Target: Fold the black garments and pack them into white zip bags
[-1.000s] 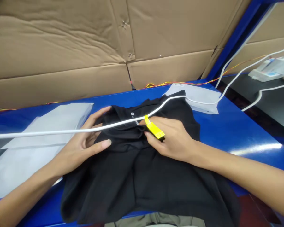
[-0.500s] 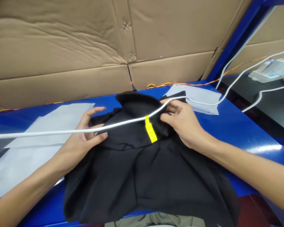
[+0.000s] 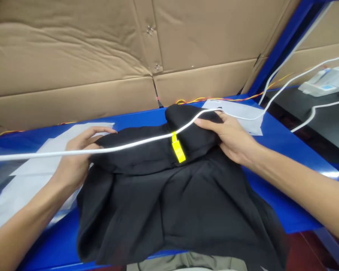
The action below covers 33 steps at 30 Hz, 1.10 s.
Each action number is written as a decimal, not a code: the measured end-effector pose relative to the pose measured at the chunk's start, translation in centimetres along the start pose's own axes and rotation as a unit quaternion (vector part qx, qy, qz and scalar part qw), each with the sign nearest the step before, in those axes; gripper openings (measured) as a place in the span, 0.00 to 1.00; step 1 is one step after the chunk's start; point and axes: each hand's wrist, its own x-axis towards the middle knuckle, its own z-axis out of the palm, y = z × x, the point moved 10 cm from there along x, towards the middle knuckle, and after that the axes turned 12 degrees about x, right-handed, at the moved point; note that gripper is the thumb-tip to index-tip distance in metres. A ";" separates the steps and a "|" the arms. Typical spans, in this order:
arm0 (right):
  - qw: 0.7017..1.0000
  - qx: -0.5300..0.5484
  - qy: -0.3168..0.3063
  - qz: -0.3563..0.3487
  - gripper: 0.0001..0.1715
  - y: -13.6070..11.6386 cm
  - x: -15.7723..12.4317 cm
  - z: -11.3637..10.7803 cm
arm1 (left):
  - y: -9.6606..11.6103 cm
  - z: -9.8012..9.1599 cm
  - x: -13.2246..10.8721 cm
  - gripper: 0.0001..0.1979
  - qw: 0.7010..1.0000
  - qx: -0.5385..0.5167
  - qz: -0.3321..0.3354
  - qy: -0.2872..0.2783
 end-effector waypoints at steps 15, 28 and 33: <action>0.967 -0.236 -0.082 -0.039 0.34 -3.2 1.4 -2.8 | -1.0 -0.6 0.8 0.24 0.993 0.118 -0.002 0.003; 0.940 -0.296 -0.012 -0.169 0.26 -4.6 2.1 -4.1 | 1.0 -1.1 0.8 0.19 0.977 0.182 0.092 0.060; 0.905 -0.368 0.021 -0.215 0.27 -5.8 1.5 -3.8 | 2.8 -1.8 0.0 0.14 0.971 0.173 0.132 0.097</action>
